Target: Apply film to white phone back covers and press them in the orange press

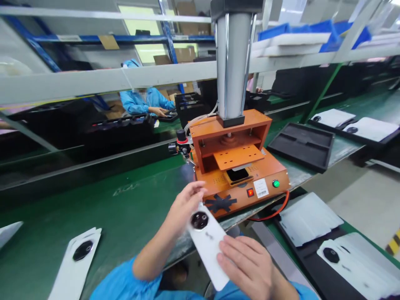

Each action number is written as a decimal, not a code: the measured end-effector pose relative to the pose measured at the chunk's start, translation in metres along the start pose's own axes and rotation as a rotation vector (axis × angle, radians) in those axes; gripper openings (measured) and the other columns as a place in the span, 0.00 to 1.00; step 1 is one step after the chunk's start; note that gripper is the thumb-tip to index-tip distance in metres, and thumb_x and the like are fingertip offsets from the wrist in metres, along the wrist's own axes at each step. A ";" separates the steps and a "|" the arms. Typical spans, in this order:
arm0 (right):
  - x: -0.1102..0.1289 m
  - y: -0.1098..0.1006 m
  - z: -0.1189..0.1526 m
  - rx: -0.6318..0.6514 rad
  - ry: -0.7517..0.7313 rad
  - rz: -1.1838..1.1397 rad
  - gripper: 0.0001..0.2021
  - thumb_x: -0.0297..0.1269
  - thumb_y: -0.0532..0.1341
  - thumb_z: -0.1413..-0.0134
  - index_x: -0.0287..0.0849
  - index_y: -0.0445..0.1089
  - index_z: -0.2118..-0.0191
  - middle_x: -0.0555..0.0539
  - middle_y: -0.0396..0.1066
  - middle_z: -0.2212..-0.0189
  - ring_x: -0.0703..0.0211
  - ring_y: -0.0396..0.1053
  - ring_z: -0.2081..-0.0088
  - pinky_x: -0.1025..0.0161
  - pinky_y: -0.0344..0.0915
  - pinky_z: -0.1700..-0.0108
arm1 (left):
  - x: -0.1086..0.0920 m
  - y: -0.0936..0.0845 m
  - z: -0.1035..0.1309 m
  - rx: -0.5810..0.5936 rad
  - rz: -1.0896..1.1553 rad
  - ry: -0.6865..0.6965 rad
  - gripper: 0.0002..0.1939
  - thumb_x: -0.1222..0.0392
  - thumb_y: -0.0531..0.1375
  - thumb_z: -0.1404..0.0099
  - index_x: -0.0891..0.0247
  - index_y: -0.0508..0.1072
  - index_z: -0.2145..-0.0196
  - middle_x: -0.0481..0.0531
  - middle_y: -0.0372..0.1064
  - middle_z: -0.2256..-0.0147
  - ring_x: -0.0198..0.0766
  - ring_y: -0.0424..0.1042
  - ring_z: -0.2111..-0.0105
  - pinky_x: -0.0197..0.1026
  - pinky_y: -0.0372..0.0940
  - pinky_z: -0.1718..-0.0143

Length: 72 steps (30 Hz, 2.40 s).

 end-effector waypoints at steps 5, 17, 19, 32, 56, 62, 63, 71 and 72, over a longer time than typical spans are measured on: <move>-0.034 -0.048 0.033 -0.047 0.150 0.223 0.15 0.27 0.56 0.32 0.38 0.73 0.45 0.40 0.76 0.47 0.51 0.72 0.42 0.55 0.68 0.40 | -0.005 0.077 -0.067 0.109 0.229 -0.188 0.13 0.61 0.65 0.41 0.65 0.74 0.58 0.54 0.75 0.66 0.27 0.62 0.77 0.29 0.45 0.82; -0.136 -0.015 0.034 -0.185 0.298 0.335 0.19 0.30 0.56 0.35 0.52 0.74 0.44 0.45 0.77 0.48 0.49 0.76 0.47 0.51 0.72 0.49 | -0.025 0.109 -0.135 -0.148 0.282 0.030 0.07 0.66 0.62 0.38 0.68 0.75 0.61 0.55 0.78 0.63 0.35 0.73 0.68 0.36 0.67 0.66; -0.161 0.000 0.018 -0.169 0.307 0.278 0.17 0.29 0.56 0.35 0.51 0.75 0.46 0.45 0.77 0.48 0.50 0.76 0.46 0.52 0.71 0.47 | -0.023 0.097 -0.121 -0.164 0.244 0.025 0.06 0.64 0.63 0.39 0.69 0.76 0.64 0.55 0.78 0.64 0.36 0.73 0.67 0.36 0.67 0.65; -0.228 0.051 -0.049 0.282 0.309 0.084 0.18 0.28 0.56 0.37 0.45 0.77 0.48 0.44 0.77 0.48 0.51 0.75 0.48 0.53 0.70 0.46 | 0.121 0.019 0.134 0.050 -0.372 -0.190 0.25 0.38 0.52 0.29 0.58 0.79 0.52 0.57 0.78 0.55 0.50 0.74 0.53 0.49 0.68 0.49; -0.165 0.018 0.020 -0.219 0.652 0.142 0.17 0.38 0.57 0.34 0.45 0.70 0.43 0.40 0.71 0.45 0.45 0.68 0.43 0.43 0.60 0.39 | 0.076 0.057 0.092 0.251 -0.956 0.605 0.10 0.65 0.53 0.30 0.63 0.70 0.68 0.65 0.51 0.30 0.51 0.72 0.45 0.54 0.71 0.47; -0.174 0.010 0.128 -0.317 0.945 0.283 0.22 0.36 0.52 0.33 0.44 0.65 0.36 0.39 0.70 0.56 0.46 0.68 0.54 0.42 0.68 0.48 | 0.084 0.063 0.074 0.198 -1.034 0.652 0.12 0.65 0.53 0.30 0.61 0.68 0.72 0.63 0.45 0.28 0.47 0.78 0.58 0.51 0.74 0.59; -0.179 0.011 0.134 -0.286 0.943 0.295 0.23 0.35 0.52 0.34 0.44 0.64 0.35 0.39 0.69 0.56 0.46 0.67 0.54 0.42 0.68 0.48 | 0.084 0.064 0.073 0.190 -1.036 0.652 0.12 0.64 0.53 0.30 0.61 0.68 0.72 0.63 0.44 0.27 0.47 0.78 0.57 0.51 0.73 0.59; -0.205 0.009 0.130 -0.179 0.921 0.237 0.23 0.34 0.52 0.33 0.46 0.66 0.36 0.41 0.67 0.57 0.48 0.66 0.56 0.46 0.69 0.50 | 0.087 0.067 0.070 0.162 -1.071 0.591 0.14 0.64 0.50 0.29 0.60 0.65 0.73 0.62 0.47 0.28 0.38 0.75 0.71 0.47 0.70 0.68; -0.201 0.007 0.130 -0.203 0.939 0.197 0.22 0.36 0.53 0.33 0.46 0.66 0.36 0.40 0.67 0.56 0.48 0.67 0.55 0.46 0.69 0.49 | 0.085 0.065 0.070 0.159 -1.048 0.584 0.14 0.64 0.50 0.28 0.60 0.64 0.73 0.61 0.48 0.28 0.38 0.76 0.70 0.47 0.70 0.67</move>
Point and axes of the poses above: each hand's wrist, its own z-axis away from the middle knuckle, its own y-axis out of the palm, x = y × z, the point moved 7 cm from there along -z, towards the middle knuckle
